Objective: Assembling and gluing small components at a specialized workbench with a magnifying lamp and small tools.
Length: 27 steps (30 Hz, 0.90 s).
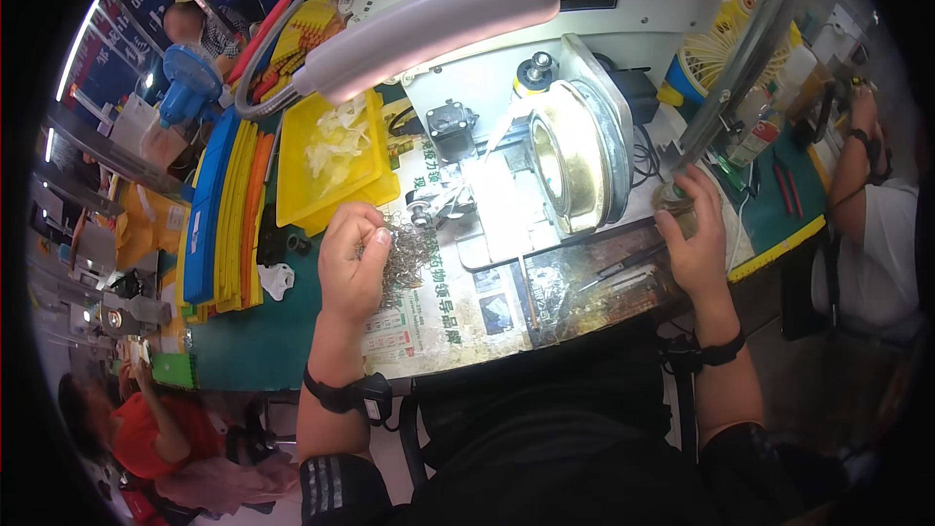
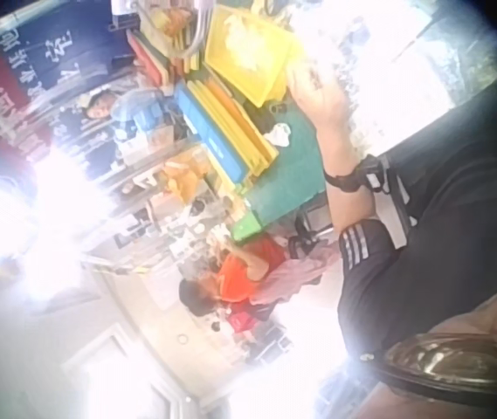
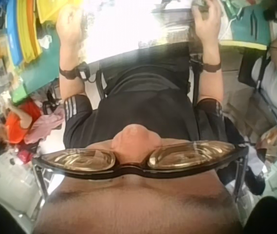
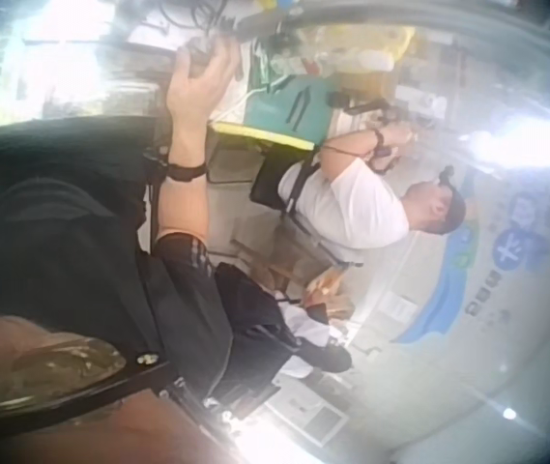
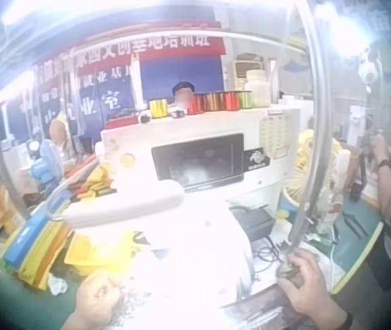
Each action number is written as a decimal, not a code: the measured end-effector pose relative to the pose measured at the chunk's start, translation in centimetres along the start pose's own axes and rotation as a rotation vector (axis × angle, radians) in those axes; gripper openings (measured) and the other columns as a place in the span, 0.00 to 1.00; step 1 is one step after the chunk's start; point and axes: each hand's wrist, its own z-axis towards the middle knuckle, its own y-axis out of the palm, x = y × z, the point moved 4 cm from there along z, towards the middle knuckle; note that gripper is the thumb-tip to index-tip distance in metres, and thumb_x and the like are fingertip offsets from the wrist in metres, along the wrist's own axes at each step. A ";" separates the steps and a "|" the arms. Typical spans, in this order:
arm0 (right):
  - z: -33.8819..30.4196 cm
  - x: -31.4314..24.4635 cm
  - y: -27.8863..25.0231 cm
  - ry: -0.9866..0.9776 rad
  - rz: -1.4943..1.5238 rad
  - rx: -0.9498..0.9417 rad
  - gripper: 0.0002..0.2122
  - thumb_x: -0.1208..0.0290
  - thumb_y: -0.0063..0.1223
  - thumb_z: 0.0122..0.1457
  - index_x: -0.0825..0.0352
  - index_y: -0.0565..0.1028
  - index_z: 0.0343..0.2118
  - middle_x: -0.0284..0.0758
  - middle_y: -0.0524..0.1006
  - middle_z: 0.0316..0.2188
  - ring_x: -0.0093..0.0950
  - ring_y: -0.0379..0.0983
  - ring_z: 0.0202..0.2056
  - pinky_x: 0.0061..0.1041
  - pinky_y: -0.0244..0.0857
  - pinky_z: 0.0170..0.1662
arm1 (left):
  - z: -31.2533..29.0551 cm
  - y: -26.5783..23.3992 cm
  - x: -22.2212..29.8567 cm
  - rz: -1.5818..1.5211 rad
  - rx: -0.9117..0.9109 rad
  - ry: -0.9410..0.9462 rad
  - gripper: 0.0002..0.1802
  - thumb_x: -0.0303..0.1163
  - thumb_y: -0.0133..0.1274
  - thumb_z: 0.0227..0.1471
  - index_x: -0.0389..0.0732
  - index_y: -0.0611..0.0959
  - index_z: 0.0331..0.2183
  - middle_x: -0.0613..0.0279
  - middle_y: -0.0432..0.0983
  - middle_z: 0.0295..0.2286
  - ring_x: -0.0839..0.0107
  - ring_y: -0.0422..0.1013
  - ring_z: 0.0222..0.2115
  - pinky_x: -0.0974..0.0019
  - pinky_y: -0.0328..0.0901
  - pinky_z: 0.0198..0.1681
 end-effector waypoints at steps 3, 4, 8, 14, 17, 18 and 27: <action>0.0 -0.1 -0.1 -0.010 -0.001 -0.002 0.22 0.74 0.62 0.54 0.71 0.72 0.53 0.50 0.67 0.59 0.47 0.66 0.59 0.37 0.58 0.62 | 0.0 0.0 0.1 0.028 -0.030 0.004 0.09 0.24 0.54 0.54 0.35 0.73 0.25 0.55 0.74 0.34 0.67 0.69 0.33 0.68 0.63 0.40; 0.0 -0.1 -0.1 -0.010 -0.001 -0.002 0.22 0.73 0.62 0.55 0.71 0.72 0.53 0.50 0.67 0.59 0.47 0.66 0.59 0.37 0.58 0.62 | 0.1 0.2 0.2 0.043 -0.058 -0.004 0.09 0.25 0.55 0.54 0.35 0.73 0.25 0.55 0.74 0.35 0.67 0.69 0.34 0.68 0.63 0.41; 0.0 0.0 -0.2 -0.018 -0.008 -0.004 0.22 0.73 0.62 0.55 0.71 0.72 0.53 0.50 0.68 0.59 0.47 0.66 0.59 0.37 0.58 0.62 | 0.3 0.4 0.5 0.043 -0.021 0.018 0.09 0.26 0.56 0.55 0.35 0.73 0.26 0.53 0.75 0.38 0.65 0.71 0.38 0.67 0.64 0.45; 0.0 0.0 0.0 -0.016 -0.007 -0.005 0.22 0.73 0.62 0.55 0.72 0.72 0.52 0.50 0.68 0.59 0.48 0.65 0.60 0.38 0.59 0.62 | 0.2 0.3 0.2 0.046 -0.002 0.015 0.08 0.26 0.56 0.55 0.36 0.74 0.28 0.51 0.76 0.42 0.63 0.72 0.41 0.65 0.64 0.49; 0.0 0.0 -0.2 -0.011 -0.015 -0.007 0.22 0.73 0.62 0.55 0.72 0.72 0.52 0.50 0.68 0.59 0.48 0.65 0.60 0.38 0.58 0.62 | 0.2 0.6 0.1 -0.006 0.004 -0.032 0.07 0.25 0.57 0.55 0.36 0.74 0.28 0.51 0.76 0.44 0.63 0.72 0.42 0.64 0.64 0.50; 0.0 0.0 -0.2 -0.011 -0.016 -0.008 0.22 0.74 0.61 0.55 0.72 0.72 0.52 0.50 0.68 0.59 0.47 0.65 0.60 0.38 0.58 0.62 | 0.1 0.6 0.1 -0.003 0.005 -0.033 0.07 0.25 0.57 0.55 0.36 0.74 0.28 0.51 0.76 0.44 0.63 0.72 0.42 0.64 0.64 0.50; -0.1 -0.1 -0.1 -0.015 -0.007 0.002 0.22 0.74 0.61 0.55 0.72 0.72 0.53 0.50 0.68 0.59 0.47 0.66 0.59 0.37 0.59 0.62 | 0.0 0.8 -0.2 -0.017 0.003 -0.052 0.04 0.22 0.56 0.54 0.35 0.76 0.31 0.50 0.77 0.46 0.63 0.74 0.43 0.64 0.65 0.51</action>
